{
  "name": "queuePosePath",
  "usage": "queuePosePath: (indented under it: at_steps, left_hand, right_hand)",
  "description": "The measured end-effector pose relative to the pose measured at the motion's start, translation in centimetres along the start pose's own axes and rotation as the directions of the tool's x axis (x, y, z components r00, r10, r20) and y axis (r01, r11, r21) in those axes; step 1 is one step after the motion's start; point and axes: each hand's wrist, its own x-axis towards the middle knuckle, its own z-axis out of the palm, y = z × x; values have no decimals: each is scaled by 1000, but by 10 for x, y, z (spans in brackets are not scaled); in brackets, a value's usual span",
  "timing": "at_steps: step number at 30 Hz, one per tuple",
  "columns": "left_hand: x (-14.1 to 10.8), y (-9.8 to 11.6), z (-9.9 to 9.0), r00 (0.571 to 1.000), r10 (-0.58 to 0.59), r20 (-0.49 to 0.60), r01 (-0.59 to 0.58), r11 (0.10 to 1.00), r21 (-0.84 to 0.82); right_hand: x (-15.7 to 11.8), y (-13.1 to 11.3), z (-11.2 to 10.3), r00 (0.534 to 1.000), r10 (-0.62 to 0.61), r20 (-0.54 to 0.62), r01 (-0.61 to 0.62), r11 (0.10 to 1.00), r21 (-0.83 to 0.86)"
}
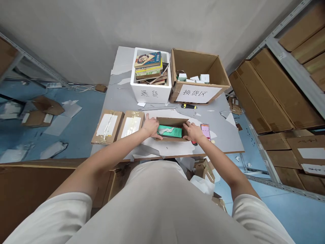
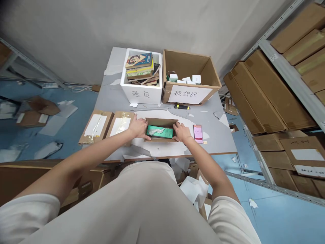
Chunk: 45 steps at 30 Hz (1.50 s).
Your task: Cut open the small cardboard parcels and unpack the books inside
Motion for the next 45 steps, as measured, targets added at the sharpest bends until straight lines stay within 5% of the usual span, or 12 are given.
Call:
queuePosePath:
  at_steps: [7,13,20,26,30,34,45]
  left_hand:
    - [-15,-5,46,993,-101,54,104,992,-74]
    - [-16,-5,65,988,-143,64,152,975,-161]
    - [-16,-5,66,986,-153,73,164,965,-202]
    - [-16,-4,61,983,-155,99,173,962,-211]
    - [-14,-5,61,984,-147,98,166,962,-219]
    - [-14,-6,62,985,-144,92,161,961,-224]
    - [-13,-7,66,984,-148,97,168,956,-241]
  right_hand:
    - [-9,24,46,986,90,143,-117,974,193]
    - [-3,28,51,985,77,153,-107,974,201]
    - [-5,31,46,995,59,-81,-52,995,87]
    - [-8,17,21,960,-118,-253,95,990,-101]
    - [-1,-10,2,994,-65,-88,59,996,-69]
    - [20,-33,5,990,-31,135,33,999,-19]
    - [77,-38,36,952,29,304,2,995,-104]
